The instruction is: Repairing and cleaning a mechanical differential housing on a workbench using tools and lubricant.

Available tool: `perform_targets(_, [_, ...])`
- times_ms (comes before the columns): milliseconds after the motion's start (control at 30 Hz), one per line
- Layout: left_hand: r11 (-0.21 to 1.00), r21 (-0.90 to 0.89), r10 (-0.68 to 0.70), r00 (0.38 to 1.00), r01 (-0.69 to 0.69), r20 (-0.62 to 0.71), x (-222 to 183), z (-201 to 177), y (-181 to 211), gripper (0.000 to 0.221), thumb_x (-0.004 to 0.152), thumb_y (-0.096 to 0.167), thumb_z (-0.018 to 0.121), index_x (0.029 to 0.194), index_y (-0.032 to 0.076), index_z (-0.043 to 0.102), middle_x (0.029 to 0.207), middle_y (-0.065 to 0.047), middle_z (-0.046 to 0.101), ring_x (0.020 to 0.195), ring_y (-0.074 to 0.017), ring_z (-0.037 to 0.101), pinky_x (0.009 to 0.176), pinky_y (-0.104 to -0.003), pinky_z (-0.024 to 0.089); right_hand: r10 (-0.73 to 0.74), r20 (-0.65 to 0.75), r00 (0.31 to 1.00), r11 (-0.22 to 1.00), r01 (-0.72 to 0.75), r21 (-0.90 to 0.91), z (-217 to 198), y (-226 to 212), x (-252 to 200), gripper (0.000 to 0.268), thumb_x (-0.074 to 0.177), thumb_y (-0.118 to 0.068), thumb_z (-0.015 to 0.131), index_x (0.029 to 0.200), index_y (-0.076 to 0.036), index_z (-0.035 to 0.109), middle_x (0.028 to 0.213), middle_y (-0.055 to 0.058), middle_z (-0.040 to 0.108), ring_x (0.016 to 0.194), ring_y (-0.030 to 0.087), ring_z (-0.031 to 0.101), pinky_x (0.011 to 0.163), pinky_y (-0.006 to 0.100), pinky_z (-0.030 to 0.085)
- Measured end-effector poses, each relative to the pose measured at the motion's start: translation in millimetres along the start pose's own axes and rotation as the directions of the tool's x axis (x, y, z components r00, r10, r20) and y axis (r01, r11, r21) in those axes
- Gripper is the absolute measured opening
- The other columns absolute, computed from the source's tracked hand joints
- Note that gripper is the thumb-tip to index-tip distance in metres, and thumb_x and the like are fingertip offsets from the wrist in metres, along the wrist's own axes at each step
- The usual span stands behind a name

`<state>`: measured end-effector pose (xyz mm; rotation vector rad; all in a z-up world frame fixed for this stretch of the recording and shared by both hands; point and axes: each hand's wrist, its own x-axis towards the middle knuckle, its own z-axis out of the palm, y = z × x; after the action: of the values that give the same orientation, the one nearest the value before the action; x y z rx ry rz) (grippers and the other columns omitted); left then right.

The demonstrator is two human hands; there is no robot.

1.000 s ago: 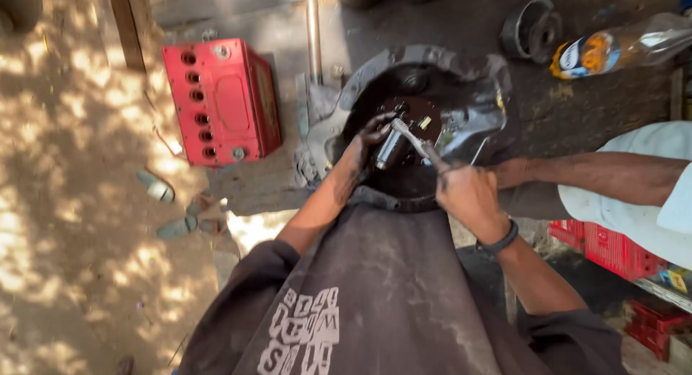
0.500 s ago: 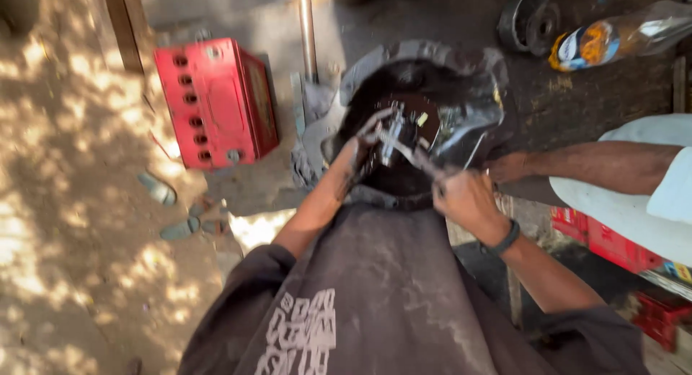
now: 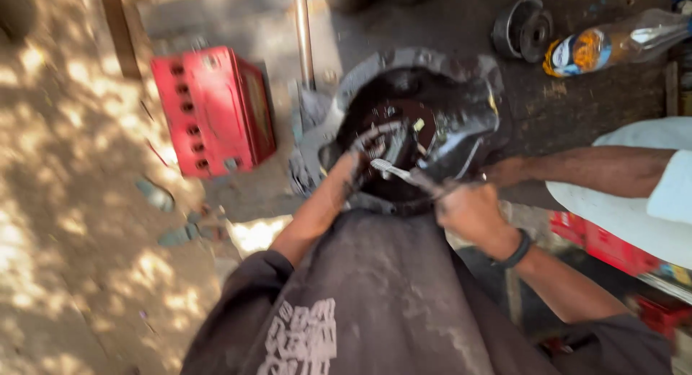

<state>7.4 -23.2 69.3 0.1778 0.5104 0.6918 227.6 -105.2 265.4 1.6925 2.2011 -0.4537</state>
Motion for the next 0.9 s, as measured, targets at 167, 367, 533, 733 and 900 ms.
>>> perform_targets(167, [0.999, 0.046, 0.010, 0.995, -0.015, 0.098, -9, 11, 3, 0.046, 0.103, 0.012, 0.064, 0.147, 0.002, 0.055, 0.127, -0.013, 0.070, 0.115, -0.0249, 0.067, 0.094, -0.036, 0.058, 0.010, -0.049, 0.999, 0.999, -0.008, 0.045, -53, -33, -2, 0.075, 0.078, -0.014, 0.064, 0.150, -0.032, 0.055, 0.084, 0.012, 0.072, 0.054, 0.026, 0.068, 0.043, 0.042, 0.048])
perform_targets(367, [0.992, -0.116, 0.056, 0.990, -0.041, 0.127, -11, 28, 16, 0.046, 0.106, 0.016, 0.061, 0.149, 0.005, 0.050, 0.139, -0.014, 0.061, 0.123, -0.0248, 0.065, 0.104, -0.040, 0.057, 0.156, -0.108, 0.982, 0.988, -0.155, 0.021, -37, 10, -5, 0.041, 0.082, -0.026, 0.068, 0.123, -0.025, 0.066, 0.082, 0.010, 0.073, 0.066, 0.030, 0.068, 0.057, 0.047, 0.050])
perform_targets(533, [0.925, -0.363, -0.109, 0.994, 0.111, 0.028, -15, 36, 30, 0.049, 0.101, 0.026, 0.058, 0.143, 0.003, 0.047, 0.131, -0.021, 0.064, 0.116, -0.0348, 0.068, 0.100, -0.049, 0.060, 0.388, -0.211, 0.897, 0.888, -0.302, 0.347, -48, 12, 4, 0.054, 0.094, -0.020, 0.064, 0.148, -0.024, 0.066, 0.086, 0.020, 0.071, 0.068, 0.037, 0.069, 0.065, 0.050, 0.054])
perform_targets(733, [0.893, -0.425, -0.200, 0.977, 0.147, -0.081, -33, 41, 33, 0.039, 0.103, 0.032, 0.063, 0.131, 0.005, 0.055, 0.118, -0.018, 0.068, 0.104, -0.0338, 0.071, 0.093, -0.061, 0.060, 0.316, -0.017, 0.949, 0.920, -0.302, 0.251, 27, 21, 47, 0.026, 0.080, -0.018, 0.072, 0.104, -0.007, 0.074, 0.077, 0.020, 0.072, 0.075, 0.039, 0.071, 0.068, 0.052, 0.056])
perform_targets(900, [0.908, -0.409, -0.174, 0.968, 0.087, -0.180, -46, 63, 43, 0.042, 0.102, 0.039, 0.062, 0.129, 0.008, 0.060, 0.117, -0.015, 0.070, 0.101, -0.0340, 0.072, 0.087, -0.055, 0.061, 0.360, -0.184, 0.914, 0.925, -0.324, 0.199, 36, 12, 92, 0.015, 0.080, -0.015, 0.073, 0.084, -0.001, 0.073, 0.084, 0.023, 0.071, 0.079, 0.041, 0.072, 0.071, 0.051, 0.056])
